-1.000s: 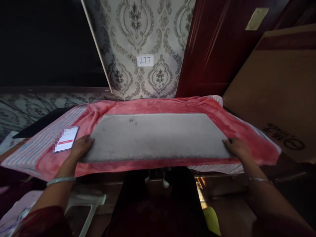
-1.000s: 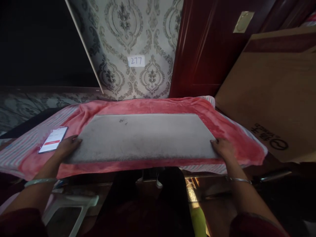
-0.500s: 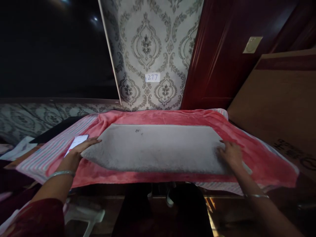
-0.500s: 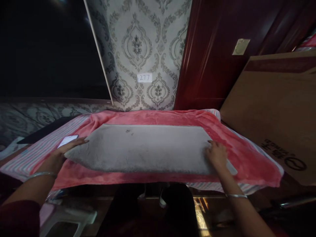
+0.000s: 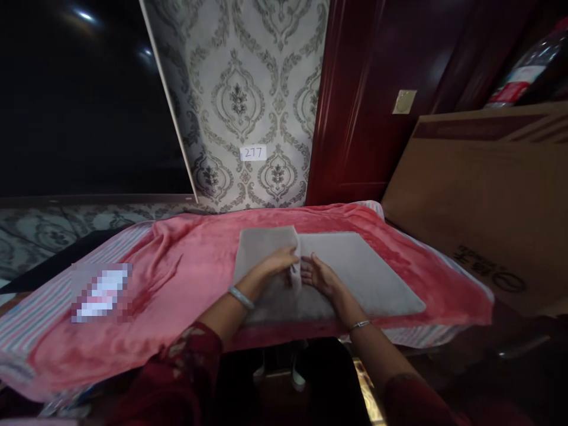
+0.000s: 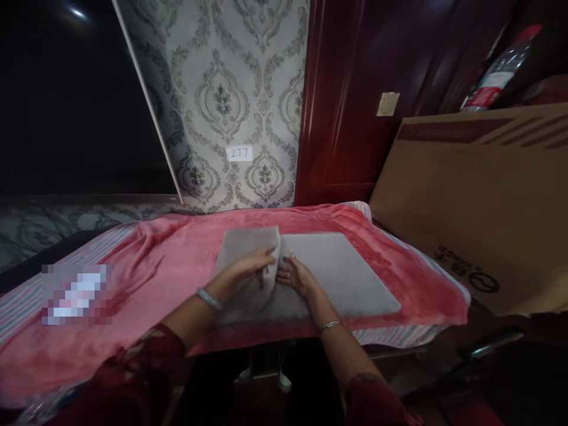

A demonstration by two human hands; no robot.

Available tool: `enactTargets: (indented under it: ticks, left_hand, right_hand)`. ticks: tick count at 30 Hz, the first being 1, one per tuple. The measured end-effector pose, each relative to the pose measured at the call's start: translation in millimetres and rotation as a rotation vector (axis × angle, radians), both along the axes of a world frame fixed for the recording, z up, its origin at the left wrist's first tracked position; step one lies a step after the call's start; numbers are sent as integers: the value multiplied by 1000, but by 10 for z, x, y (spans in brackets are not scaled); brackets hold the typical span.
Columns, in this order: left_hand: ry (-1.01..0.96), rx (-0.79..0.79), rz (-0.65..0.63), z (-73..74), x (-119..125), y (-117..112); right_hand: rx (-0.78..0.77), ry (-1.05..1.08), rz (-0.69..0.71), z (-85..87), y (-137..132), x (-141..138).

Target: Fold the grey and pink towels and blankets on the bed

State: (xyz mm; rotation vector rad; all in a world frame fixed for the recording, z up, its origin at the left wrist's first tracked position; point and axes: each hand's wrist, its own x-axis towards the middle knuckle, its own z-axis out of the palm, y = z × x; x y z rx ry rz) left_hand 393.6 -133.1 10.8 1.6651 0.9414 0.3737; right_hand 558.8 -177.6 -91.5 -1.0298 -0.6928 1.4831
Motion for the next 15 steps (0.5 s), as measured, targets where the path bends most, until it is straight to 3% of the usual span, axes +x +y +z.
enactTargets:
  ticks: [2,4,7,9,12,15]
  left_hand:
    - [83,-103,-104,-282,168,-90]
    - [53,-129,-162,-469,186,-120]
    - [-66,-61,-134,-556,-5,-36]
    - [-115,109,19,-540,-227,79]
    - [-135,401,360,-526,-624,268]
    - [-97,484,554,-603,-966,397]
  right_hand:
    - [24,4,63,-86,-7,30]
    - [78,-29,102,-144,-3,37]
    - [133,-101,68,-173,16,21]
    - [131,-150,13,-170,36,8]
    - [93,-226,-61,-163,73,-9]
    - [73,-276,-121,-155,104,-19]
